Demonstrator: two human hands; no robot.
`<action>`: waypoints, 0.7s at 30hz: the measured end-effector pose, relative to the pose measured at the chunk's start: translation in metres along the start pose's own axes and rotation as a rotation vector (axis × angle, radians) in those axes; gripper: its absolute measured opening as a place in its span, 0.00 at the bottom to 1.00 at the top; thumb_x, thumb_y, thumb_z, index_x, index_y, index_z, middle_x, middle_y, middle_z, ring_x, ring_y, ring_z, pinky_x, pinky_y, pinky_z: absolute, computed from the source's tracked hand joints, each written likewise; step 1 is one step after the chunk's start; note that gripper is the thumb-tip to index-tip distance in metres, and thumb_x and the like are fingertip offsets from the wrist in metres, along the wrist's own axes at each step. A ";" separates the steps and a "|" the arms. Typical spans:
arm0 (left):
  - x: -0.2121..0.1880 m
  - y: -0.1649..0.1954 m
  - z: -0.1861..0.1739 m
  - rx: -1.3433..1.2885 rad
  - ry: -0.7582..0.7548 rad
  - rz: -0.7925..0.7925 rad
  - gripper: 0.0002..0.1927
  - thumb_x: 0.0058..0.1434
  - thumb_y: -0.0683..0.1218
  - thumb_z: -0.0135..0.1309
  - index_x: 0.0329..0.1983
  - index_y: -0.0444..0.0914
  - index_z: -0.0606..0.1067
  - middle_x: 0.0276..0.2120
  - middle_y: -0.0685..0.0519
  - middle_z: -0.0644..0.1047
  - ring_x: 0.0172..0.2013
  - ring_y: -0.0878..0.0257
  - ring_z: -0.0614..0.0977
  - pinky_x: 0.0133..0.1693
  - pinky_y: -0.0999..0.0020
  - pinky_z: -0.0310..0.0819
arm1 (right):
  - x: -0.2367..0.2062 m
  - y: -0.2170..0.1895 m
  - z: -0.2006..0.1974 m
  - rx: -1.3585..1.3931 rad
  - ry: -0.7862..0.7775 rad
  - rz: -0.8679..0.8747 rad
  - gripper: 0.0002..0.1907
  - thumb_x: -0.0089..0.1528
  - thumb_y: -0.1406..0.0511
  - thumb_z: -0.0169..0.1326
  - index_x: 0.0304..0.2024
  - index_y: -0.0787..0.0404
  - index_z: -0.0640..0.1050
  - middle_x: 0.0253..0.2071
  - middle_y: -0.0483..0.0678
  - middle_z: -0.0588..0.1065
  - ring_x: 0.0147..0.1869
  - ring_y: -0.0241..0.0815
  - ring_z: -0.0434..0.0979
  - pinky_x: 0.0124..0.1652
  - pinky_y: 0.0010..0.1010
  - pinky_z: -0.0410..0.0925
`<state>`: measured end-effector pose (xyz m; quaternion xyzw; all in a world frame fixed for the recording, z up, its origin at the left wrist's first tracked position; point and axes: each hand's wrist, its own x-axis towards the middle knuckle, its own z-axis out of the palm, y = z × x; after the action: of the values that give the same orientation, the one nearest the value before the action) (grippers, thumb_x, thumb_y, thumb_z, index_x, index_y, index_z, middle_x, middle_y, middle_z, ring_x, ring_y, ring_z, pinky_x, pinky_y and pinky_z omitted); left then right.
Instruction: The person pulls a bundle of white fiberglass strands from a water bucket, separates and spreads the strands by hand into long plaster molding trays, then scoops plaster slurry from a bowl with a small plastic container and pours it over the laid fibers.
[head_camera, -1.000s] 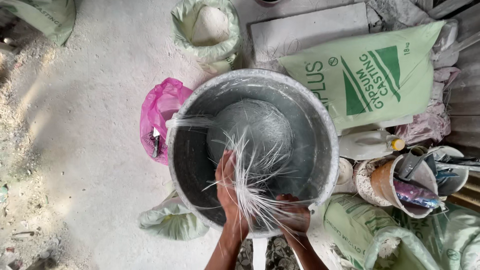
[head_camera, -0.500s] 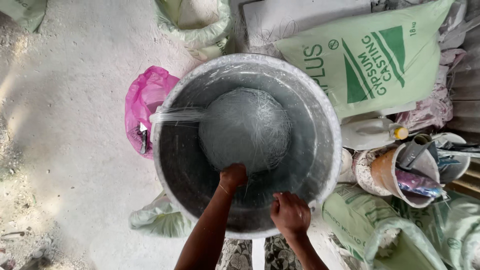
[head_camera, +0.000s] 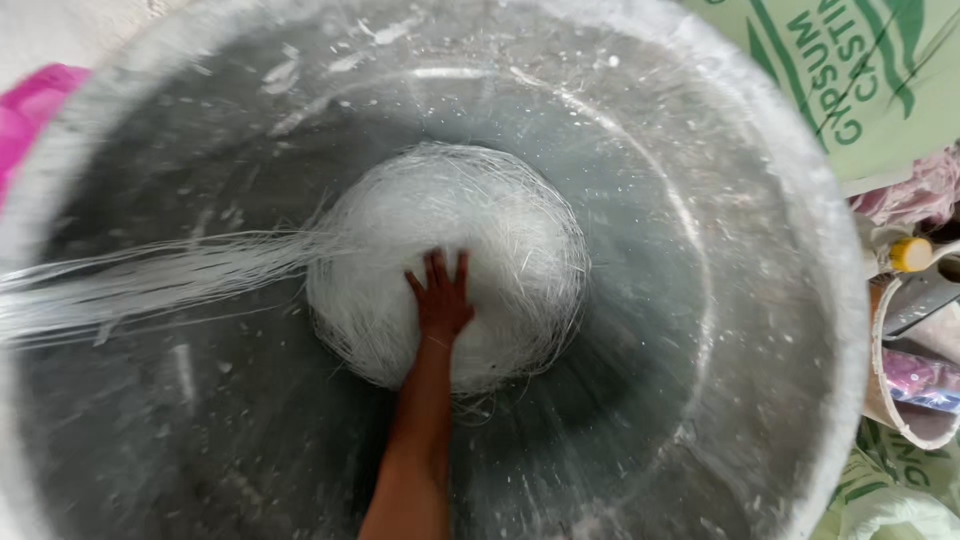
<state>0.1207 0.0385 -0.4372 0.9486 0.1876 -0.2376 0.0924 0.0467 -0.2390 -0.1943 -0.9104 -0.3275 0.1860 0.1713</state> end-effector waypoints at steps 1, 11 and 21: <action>0.003 -0.003 0.007 0.007 0.103 0.016 0.56 0.54 0.63 0.63 0.79 0.48 0.46 0.72 0.39 0.53 0.71 0.42 0.55 0.62 0.24 0.48 | 0.000 0.004 0.005 -0.008 -0.002 0.001 0.10 0.50 0.67 0.56 0.33 0.52 0.84 0.27 0.41 0.80 0.30 0.40 0.81 0.28 0.38 0.71; 0.003 -0.026 -0.048 -0.277 0.278 -0.046 0.13 0.73 0.48 0.43 0.55 0.45 0.76 0.45 0.44 0.77 0.41 0.43 0.81 0.38 0.48 0.79 | -0.020 -0.024 -0.026 -0.049 0.121 0.006 0.10 0.50 0.68 0.56 0.33 0.51 0.83 0.28 0.39 0.80 0.31 0.39 0.82 0.27 0.38 0.71; -0.188 0.009 -0.259 -0.523 0.321 0.077 0.23 0.61 0.39 0.44 0.57 0.49 0.77 0.50 0.48 0.78 0.47 0.45 0.80 0.45 0.50 0.78 | 0.033 -0.110 -0.159 0.396 0.133 -0.099 0.12 0.57 0.73 0.56 0.42 0.58 0.79 0.37 0.50 0.79 0.44 0.51 0.80 0.43 0.40 0.73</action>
<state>0.0788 0.0405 -0.1196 0.9244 0.2184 -0.0245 0.3117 0.0836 -0.1679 -0.0154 -0.8519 -0.3170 0.1774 0.3772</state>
